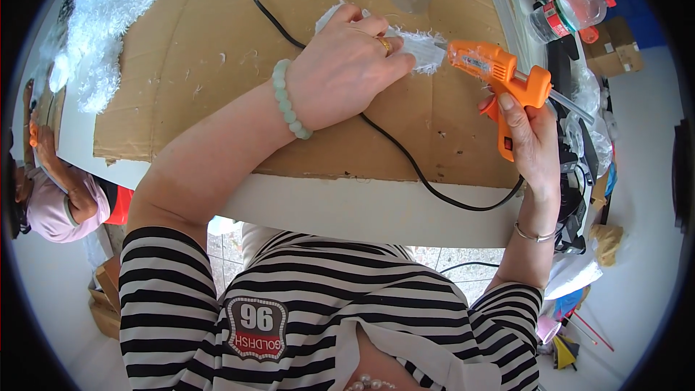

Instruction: Apply hot glue to pieces of white polyester fiber and press them onto a base material for assembly.

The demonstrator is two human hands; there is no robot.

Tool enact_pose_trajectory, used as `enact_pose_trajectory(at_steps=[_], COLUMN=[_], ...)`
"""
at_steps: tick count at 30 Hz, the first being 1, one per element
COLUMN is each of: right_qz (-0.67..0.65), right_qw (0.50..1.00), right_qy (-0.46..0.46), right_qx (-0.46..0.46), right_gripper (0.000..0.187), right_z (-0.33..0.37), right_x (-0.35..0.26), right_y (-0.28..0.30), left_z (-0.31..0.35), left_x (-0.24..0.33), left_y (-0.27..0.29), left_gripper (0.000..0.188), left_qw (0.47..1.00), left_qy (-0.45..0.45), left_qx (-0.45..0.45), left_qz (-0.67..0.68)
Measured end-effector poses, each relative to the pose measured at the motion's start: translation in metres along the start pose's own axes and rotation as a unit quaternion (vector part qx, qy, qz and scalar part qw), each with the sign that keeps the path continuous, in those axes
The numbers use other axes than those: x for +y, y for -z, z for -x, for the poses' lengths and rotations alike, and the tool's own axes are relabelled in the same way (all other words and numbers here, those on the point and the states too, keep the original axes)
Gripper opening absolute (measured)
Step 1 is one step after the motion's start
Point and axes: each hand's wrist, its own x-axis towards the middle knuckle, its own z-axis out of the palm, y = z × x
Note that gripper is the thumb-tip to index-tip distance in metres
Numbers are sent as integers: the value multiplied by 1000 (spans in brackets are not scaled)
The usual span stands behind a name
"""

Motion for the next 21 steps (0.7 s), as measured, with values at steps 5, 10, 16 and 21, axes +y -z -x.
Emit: enact_pose_trajectory(at_steps=[5,10,16,21], right_qz=[31,68,86,70], right_qw=[999,998,996,997], right_qy=[-30,-15,-13,-11], right_qx=[-11,-6,0,12], right_gripper=[42,41,40,40], right_z=[-2,-2,-2,-5], right_x=[1,5,5,7], right_y=[1,0,-1,-2], left_z=[-1,0,-1,-3], left_x=[0,0,-1,-3], left_y=[3,6,5,-2], left_gripper=[10,18,16,10], left_qw=[1000,1000,999,1000], left_qy=[18,12,25,9], left_qx=[-11,-25,-39,18], left_qz=[-4,-4,6,-5])
